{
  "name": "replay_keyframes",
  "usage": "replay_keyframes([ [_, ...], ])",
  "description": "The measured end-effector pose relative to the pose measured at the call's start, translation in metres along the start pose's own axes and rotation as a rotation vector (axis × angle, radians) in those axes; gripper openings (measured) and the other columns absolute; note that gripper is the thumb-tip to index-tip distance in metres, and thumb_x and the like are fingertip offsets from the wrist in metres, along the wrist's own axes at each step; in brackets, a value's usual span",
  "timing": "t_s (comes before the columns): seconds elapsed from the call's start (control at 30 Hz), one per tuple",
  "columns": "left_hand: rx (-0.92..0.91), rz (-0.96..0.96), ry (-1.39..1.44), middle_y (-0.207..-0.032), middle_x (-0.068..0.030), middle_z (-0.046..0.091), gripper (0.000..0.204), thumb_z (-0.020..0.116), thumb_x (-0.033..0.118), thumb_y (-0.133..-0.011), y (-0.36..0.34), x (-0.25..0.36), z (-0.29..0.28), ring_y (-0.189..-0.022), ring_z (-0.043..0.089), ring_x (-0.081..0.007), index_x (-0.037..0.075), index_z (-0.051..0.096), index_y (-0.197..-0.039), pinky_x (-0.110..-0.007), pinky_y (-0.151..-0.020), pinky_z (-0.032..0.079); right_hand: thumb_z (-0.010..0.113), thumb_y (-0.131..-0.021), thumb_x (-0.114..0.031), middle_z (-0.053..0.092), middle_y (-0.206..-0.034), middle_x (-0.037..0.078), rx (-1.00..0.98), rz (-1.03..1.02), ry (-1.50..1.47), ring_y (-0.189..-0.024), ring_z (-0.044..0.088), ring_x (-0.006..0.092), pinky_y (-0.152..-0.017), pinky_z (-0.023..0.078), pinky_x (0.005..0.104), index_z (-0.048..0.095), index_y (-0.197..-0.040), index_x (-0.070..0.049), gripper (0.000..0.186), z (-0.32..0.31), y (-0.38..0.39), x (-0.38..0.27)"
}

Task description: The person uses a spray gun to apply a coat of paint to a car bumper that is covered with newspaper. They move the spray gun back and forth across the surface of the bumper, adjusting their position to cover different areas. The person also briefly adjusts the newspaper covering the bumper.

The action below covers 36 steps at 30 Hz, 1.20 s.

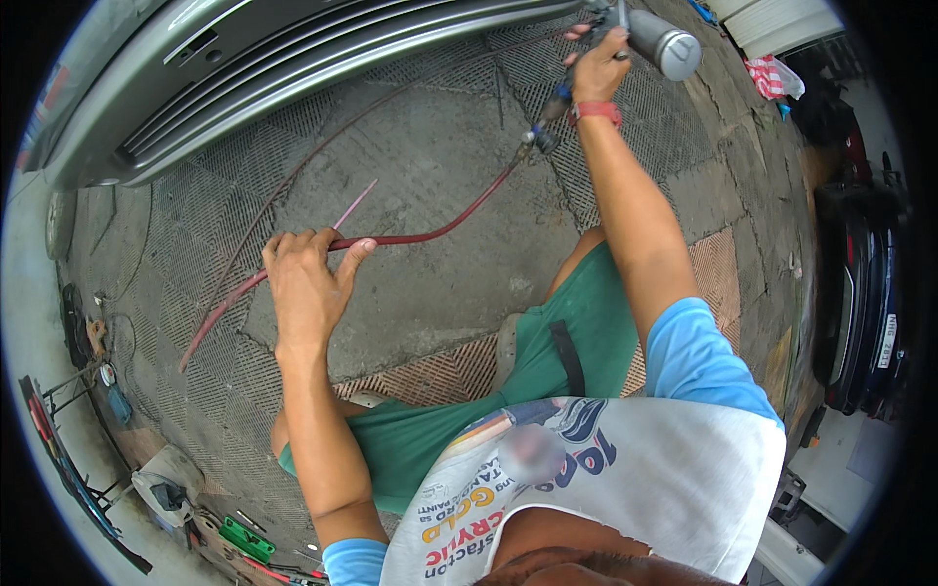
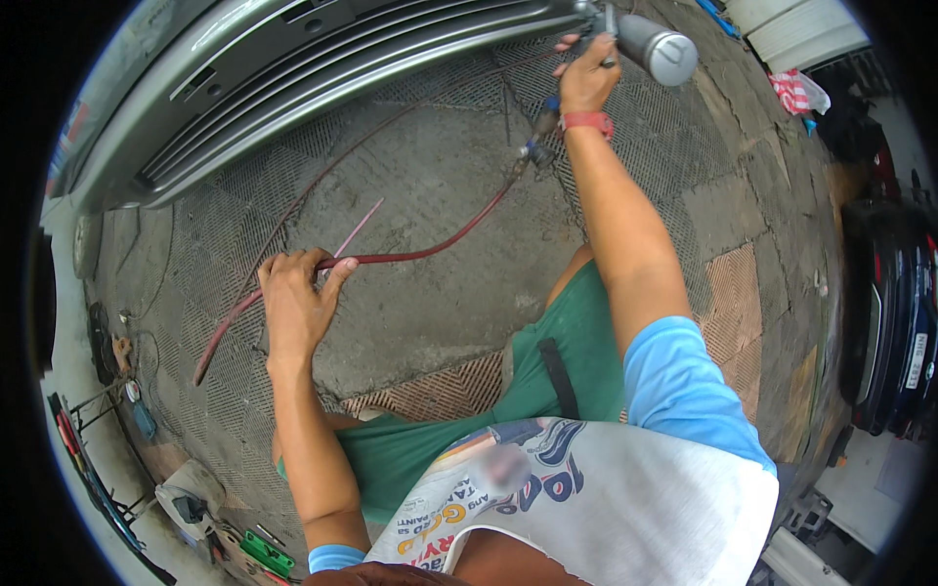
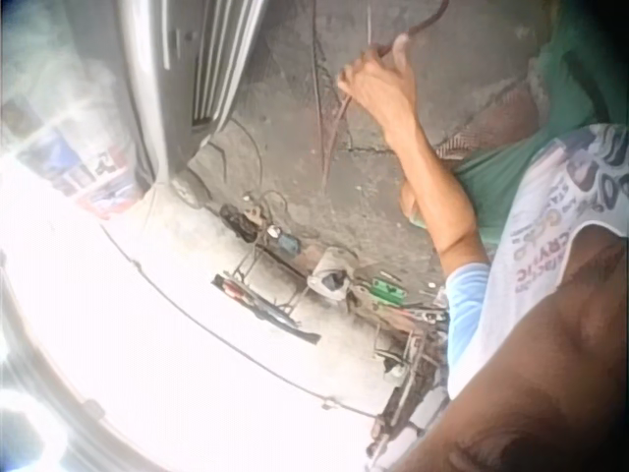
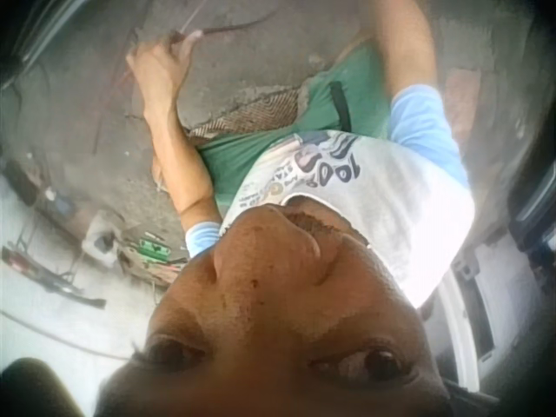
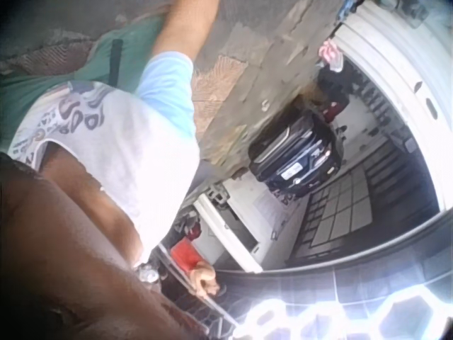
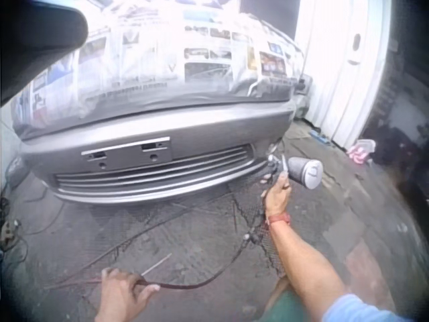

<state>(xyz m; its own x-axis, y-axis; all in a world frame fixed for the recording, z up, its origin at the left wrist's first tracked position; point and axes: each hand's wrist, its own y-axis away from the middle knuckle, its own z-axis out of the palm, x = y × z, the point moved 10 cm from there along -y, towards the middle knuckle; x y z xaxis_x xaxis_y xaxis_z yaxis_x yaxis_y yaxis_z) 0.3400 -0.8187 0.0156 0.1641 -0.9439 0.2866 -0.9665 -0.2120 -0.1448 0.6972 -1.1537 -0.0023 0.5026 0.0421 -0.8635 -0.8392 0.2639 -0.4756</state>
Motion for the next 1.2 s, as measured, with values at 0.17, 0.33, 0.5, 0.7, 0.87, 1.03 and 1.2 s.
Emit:
replay_keyframes([
  [0.17, 0.072, -0.051, -0.012, -0.080, -0.0120, 0.069, 0.049, 0.074, 0.049, -0.095, 0.003, -0.021, -0.026, -0.083, 0.063, -0.0292, 0.000, 0.078, -0.094, -0.051, -0.109, 0.041, 0.035, -0.114, -0.049, 0.073, -0.098, 0.018, 0.259, -0.028, 0.046, -0.082, 0.076, 0.0233, -0.045, 0.056, 0.0308, 0.057, -0.115, 0.009, 0.062, -0.022, -0.031, 0.025],
  [0.33, 0.131, -0.161, -0.051, -0.075, -0.0118, 0.069, 0.052, 0.070, 0.051, -0.097, 0.015, -0.073, -0.046, -0.077, 0.063, -0.0287, 0.000, 0.078, -0.089, -0.051, -0.111, 0.040, 0.034, -0.115, -0.050, 0.070, -0.098, 0.014, 0.152, 0.066, -0.134, -0.076, 0.071, 0.0197, -0.045, 0.052, 0.0278, 0.057, -0.113, 0.002, 0.056, 0.051, 0.044, 0.030],
  [0.5, 0.037, -0.334, -0.125, -0.068, -0.0135, 0.068, 0.059, 0.065, 0.055, -0.100, 0.027, -0.146, -0.053, -0.079, 0.066, -0.0294, 0.000, 0.080, -0.087, -0.053, -0.115, 0.038, 0.034, -0.114, -0.050, 0.072, -0.102, 0.012, -0.033, 0.018, -0.129, -0.084, 0.072, 0.0201, -0.051, 0.055, 0.0288, 0.059, -0.112, 0.001, 0.057, 0.162, 0.179, 0.001],
  [0.7, 0.289, -0.520, -0.214, -0.065, -0.0112, 0.067, 0.061, 0.064, 0.059, -0.100, 0.083, -0.243, -0.089, -0.084, 0.068, -0.0282, 0.001, 0.083, -0.096, -0.055, -0.123, 0.029, 0.040, -0.113, -0.051, 0.072, -0.104, 0.011, -0.185, -0.053, -0.168, -0.089, 0.072, 0.0192, -0.054, 0.054, 0.0277, 0.061, -0.119, 0.000, 0.055, 0.295, 0.304, -0.039],
  [0.87, 0.502, -0.677, -0.314, -0.062, -0.0072, 0.066, 0.062, 0.064, 0.061, -0.100, 0.152, -0.323, -0.129, -0.085, 0.067, -0.0250, 0.004, 0.084, -0.094, -0.058, -0.124, 0.026, 0.048, -0.112, -0.046, 0.072, -0.101, 0.008, -0.264, -0.039, -0.261, -0.087, 0.071, 0.0152, -0.053, 0.052, 0.0251, 0.059, -0.130, 0.000, 0.051, 0.402, 0.367, -0.054],
  [1.03, 0.777, -0.745, -0.431, -0.058, -0.0018, 0.061, 0.061, 0.064, 0.061, -0.100, 0.227, -0.375, -0.162, -0.081, 0.065, -0.0217, 0.005, 0.084, -0.088, -0.063, -0.122, 0.026, 0.049, -0.112, -0.044, 0.076, -0.089, 0.013, -0.324, -0.081, -0.178, -0.075, 0.074, 0.0230, -0.064, 0.057, 0.0364, 0.069, -0.115, 0.002, 0.050, 0.489, 0.415, -0.076],
  [1.2, 0.889, -0.846, -0.433, -0.057, 0.0034, 0.059, 0.058, 0.065, 0.059, -0.100, 0.271, -0.407, -0.178, -0.076, 0.059, -0.0162, 0.007, 0.082, -0.081, -0.057, -0.116, 0.030, 0.051, -0.111, -0.035, 0.075, -0.092, 0.011, -0.521, 0.055, -0.283, -0.080, 0.073, 0.0196, -0.071, 0.058, 0.0347, 0.062, -0.138, 0.000, 0.046, 0.552, 0.455, -0.097],
])
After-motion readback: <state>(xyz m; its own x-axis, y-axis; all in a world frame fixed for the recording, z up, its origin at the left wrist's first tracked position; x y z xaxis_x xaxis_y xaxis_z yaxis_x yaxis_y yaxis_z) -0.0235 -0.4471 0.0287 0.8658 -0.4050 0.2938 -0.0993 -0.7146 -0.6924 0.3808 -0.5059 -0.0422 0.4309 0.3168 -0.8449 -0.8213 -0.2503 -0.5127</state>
